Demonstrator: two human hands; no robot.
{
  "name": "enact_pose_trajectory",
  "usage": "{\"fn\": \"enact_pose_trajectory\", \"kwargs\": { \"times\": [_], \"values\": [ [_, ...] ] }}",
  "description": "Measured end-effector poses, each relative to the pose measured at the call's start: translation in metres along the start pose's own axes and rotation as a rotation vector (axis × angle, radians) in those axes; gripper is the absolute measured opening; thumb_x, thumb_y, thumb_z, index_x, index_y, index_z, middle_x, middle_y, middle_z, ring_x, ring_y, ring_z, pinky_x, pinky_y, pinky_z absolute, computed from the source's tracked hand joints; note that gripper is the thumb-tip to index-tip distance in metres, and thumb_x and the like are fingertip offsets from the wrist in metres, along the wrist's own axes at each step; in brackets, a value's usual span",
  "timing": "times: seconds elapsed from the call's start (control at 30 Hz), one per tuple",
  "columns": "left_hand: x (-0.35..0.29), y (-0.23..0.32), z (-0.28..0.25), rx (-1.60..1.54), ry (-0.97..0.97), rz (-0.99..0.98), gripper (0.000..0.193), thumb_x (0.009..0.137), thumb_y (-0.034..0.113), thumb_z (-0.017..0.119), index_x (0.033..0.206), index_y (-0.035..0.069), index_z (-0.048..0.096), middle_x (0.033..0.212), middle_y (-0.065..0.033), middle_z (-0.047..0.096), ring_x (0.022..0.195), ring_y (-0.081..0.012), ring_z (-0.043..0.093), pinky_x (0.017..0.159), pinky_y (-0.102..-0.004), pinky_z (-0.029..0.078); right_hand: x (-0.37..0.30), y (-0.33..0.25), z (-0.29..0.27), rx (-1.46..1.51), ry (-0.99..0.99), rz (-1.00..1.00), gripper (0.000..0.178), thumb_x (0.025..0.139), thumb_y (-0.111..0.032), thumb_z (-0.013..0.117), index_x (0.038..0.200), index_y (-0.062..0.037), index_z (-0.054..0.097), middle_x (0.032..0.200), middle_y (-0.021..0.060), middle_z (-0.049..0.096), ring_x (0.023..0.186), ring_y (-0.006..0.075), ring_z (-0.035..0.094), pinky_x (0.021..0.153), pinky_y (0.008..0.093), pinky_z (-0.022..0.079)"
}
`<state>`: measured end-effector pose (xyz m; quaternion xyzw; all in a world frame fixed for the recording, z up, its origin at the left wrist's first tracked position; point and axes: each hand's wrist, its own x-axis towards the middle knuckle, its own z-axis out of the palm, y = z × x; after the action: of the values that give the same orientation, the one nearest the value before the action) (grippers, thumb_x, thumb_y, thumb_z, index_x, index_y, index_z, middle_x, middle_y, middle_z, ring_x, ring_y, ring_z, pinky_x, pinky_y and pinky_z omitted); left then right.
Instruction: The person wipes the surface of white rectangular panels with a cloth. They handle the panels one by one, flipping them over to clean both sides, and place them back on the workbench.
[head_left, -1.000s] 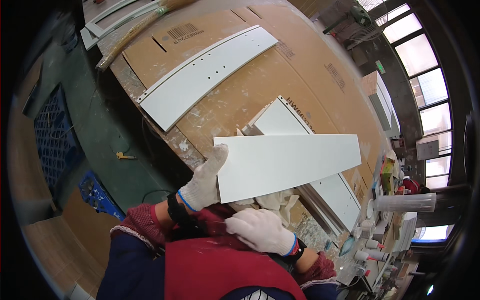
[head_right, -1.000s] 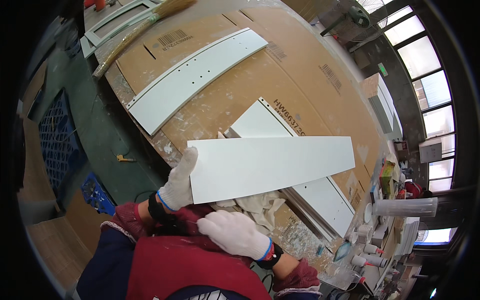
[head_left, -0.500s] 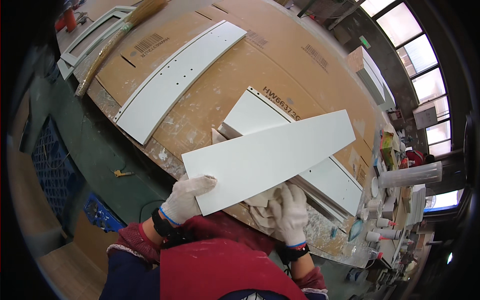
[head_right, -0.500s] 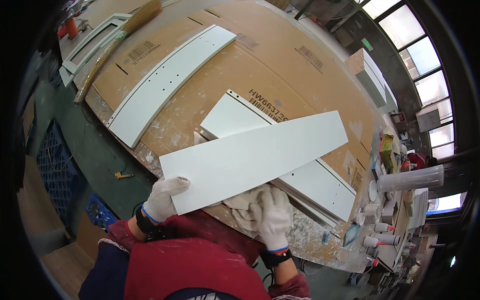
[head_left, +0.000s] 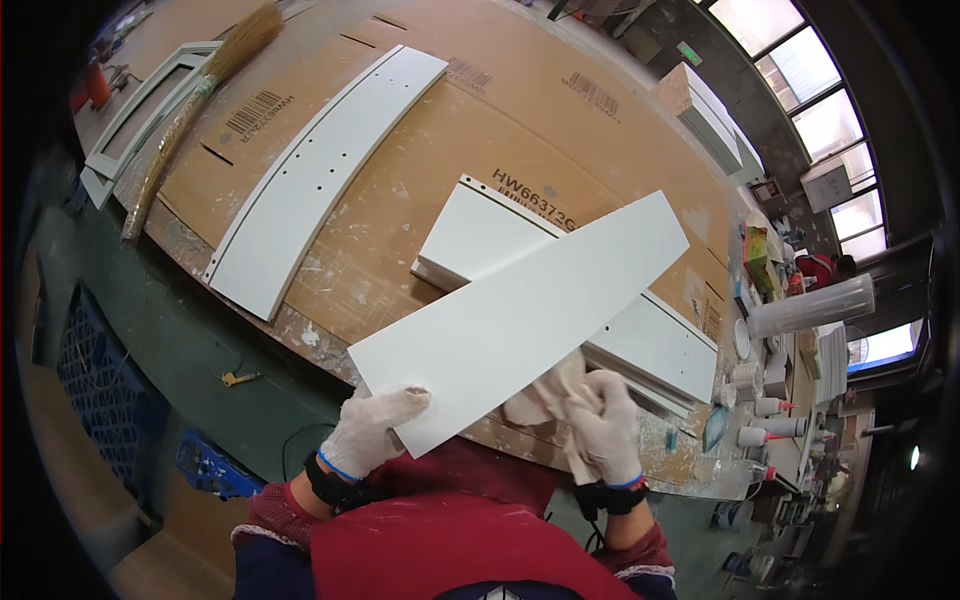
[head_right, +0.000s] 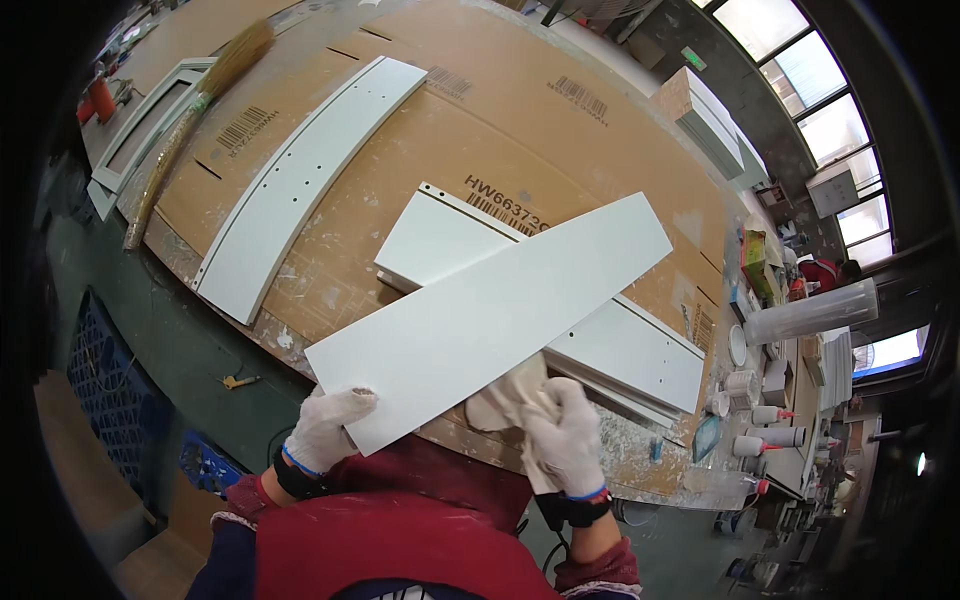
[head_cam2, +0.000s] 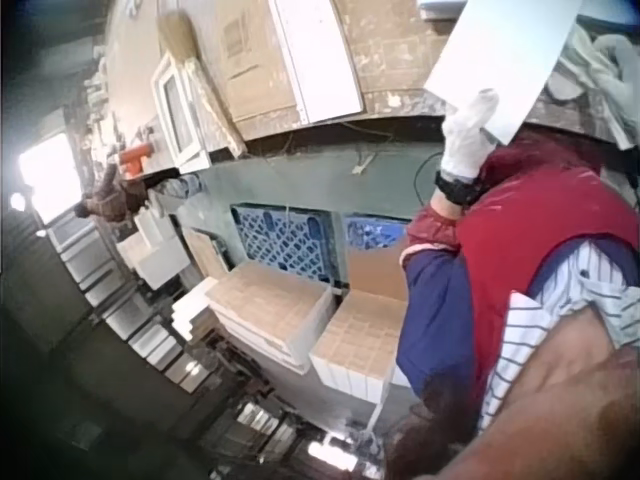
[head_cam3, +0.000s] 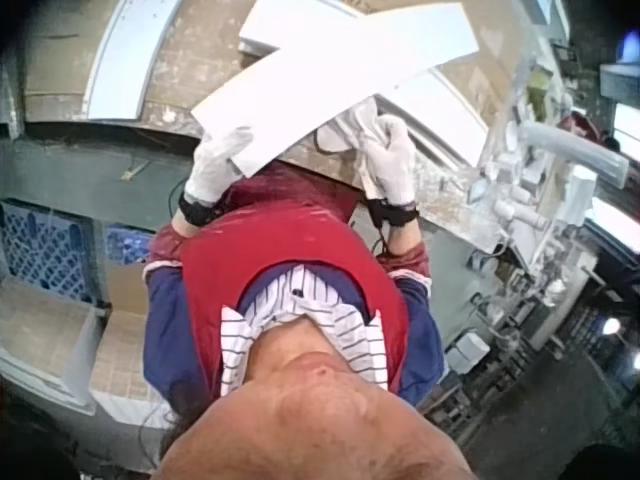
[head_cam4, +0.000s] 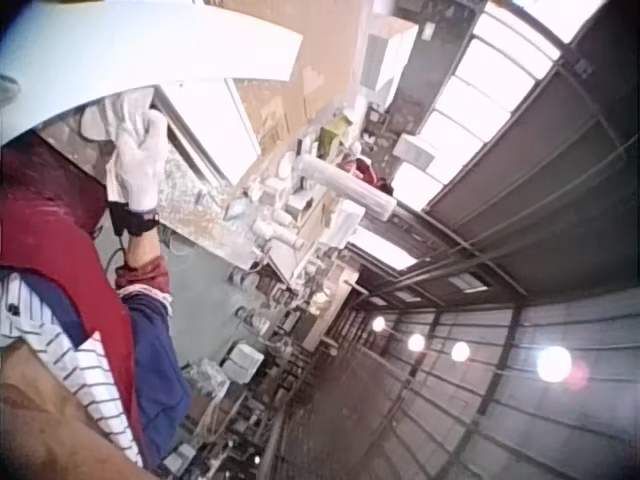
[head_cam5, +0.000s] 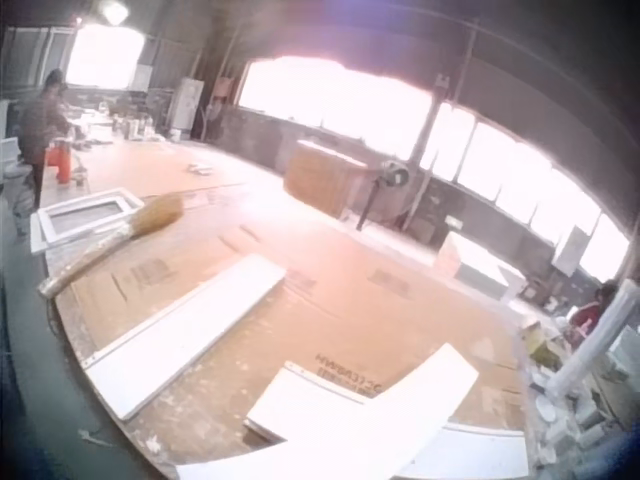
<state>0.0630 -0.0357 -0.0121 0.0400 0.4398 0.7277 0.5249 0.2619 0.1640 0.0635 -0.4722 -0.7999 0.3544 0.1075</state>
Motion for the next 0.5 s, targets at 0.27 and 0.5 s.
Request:
{"fn": "enact_pose_trajectory", "kwargs": {
  "times": [0.27, 0.5],
  "values": [
    [0.005, 0.004, 0.007, 0.027, -0.02, 0.051, 0.048, 0.078, -0.001, 0.054, 0.126, -0.003, 0.048, 0.108, -0.0144, 0.061, 0.097, -0.0269, 0.064, 0.085, -0.041, 0.054, 0.013, -0.084, 0.04, -0.376, -0.027, -0.785, 0.038, 0.083, -0.019, 0.065, 0.117, -0.0043, 0.059, 0.091, 0.0119, 0.064, 0.074, 0.0253, 0.066, 0.063, 0.0351, 0.053],
    [-0.007, 0.014, 0.005, -0.053, 0.047, -0.057, 0.039, 0.076, 0.003, 0.061, 0.115, 0.004, 0.057, 0.104, -0.0115, 0.064, 0.096, -0.0283, 0.064, 0.084, -0.0398, 0.054, 0.096, -0.043, 0.003, -0.433, 0.27, -0.428, 0.032, 0.091, -0.024, 0.057, 0.11, 0.002, 0.062, 0.094, 0.0186, 0.067, 0.078, 0.0298, 0.068, 0.068, 0.0375, 0.055]
  ]
}}
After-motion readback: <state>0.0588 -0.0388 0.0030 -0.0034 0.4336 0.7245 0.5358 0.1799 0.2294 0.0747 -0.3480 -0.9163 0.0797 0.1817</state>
